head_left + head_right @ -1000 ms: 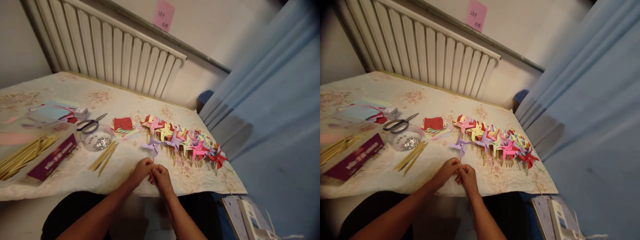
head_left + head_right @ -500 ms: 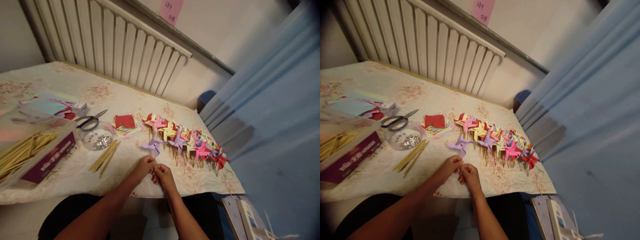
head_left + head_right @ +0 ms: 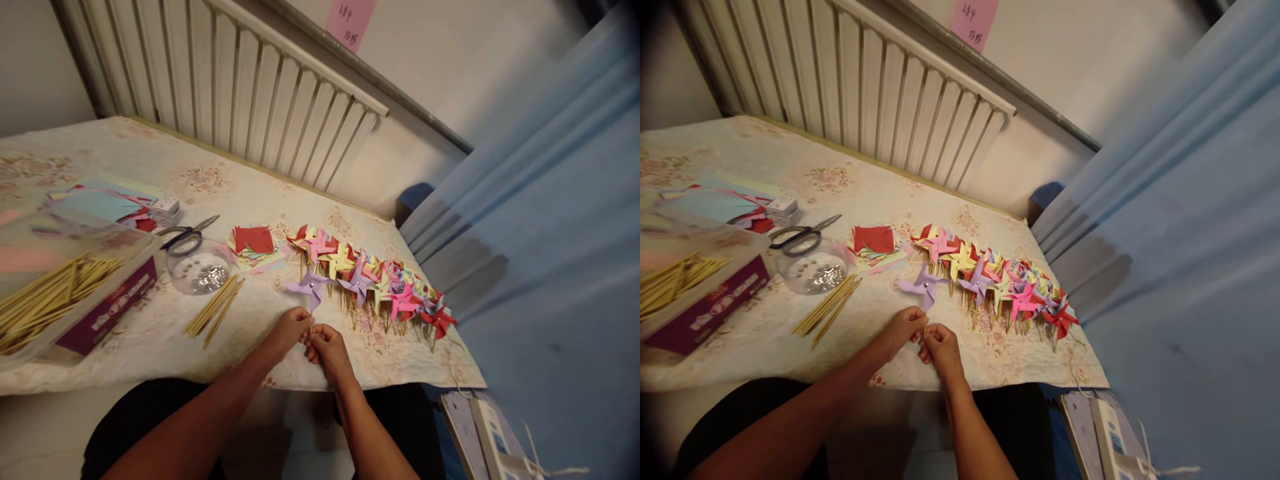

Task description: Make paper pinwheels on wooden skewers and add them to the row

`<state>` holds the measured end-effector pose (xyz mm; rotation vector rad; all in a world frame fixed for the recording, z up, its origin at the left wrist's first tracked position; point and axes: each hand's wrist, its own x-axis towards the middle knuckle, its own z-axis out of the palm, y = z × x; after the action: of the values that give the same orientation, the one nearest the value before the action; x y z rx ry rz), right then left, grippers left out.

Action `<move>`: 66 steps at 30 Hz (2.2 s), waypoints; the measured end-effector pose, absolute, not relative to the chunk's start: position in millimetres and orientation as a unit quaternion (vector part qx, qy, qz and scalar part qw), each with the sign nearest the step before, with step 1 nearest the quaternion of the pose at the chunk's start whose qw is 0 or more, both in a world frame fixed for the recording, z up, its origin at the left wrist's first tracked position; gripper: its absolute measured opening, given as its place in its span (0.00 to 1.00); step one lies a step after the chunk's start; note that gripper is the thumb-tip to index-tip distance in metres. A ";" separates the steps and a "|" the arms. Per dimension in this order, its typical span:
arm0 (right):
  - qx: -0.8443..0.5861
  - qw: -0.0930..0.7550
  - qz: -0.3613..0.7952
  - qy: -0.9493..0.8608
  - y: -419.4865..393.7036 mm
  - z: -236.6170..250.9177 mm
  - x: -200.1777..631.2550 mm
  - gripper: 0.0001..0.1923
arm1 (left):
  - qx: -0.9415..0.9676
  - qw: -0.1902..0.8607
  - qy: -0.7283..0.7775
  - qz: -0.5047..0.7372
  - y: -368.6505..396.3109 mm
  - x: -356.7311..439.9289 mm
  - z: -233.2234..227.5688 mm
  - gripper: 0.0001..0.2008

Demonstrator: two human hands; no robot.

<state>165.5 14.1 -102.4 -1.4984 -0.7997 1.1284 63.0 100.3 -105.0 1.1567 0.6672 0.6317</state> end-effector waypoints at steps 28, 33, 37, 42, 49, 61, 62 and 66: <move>-0.634 0.534 0.465 -0.312 12.9 -104.4 165.7 0.13 | 0.388 0.761 0.362 0.373 141.8 12.7 -86.2 0.27; -0.634 0.526 0.476 -0.308 13.4 -103.1 166.1 0.13 | 0.374 0.743 0.362 0.421 160.2 -4.9 -79.0 0.27; -0.635 0.521 0.475 -0.316 13.5 -104.4 167.0 0.12 | 0.424 0.720 0.366 0.409 166.9 -6.3 -77.7 0.26; -0.638 0.512 0.478 -0.322 12.7 -106.2 168.1 0.12 | 0.473 0.705 0.353 0.393 166.7 -3.3 -75.0 0.25; -0.641 0.500 0.480 -0.328 12.4 -103.0 167.5 0.12 | 0.495 0.717 0.310 0.380 166.7 -3.6 -66.5 0.23; -0.638 0.496 0.483 -0.337 11.8 -105.0 168.8 0.11 | 0.514 0.725 0.299 0.347 165.9 -4.3 -67.1 0.17; -0.639 0.496 0.483 -0.336 11.8 -105.0 168.9 0.11 | 0.512 0.728 0.299 0.346 165.6 -4.3 -66.3 0.17; -0.640 0.495 0.481 -0.336 11.9 -104.9 169.1 0.12 | 0.512 0.723 0.307 0.347 164.9 -4.1 -64.3 0.18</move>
<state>169.1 11.9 -104.9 -1.5513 -0.8149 1.1664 -4.1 164.9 -64.3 1.1302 0.6773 0.7672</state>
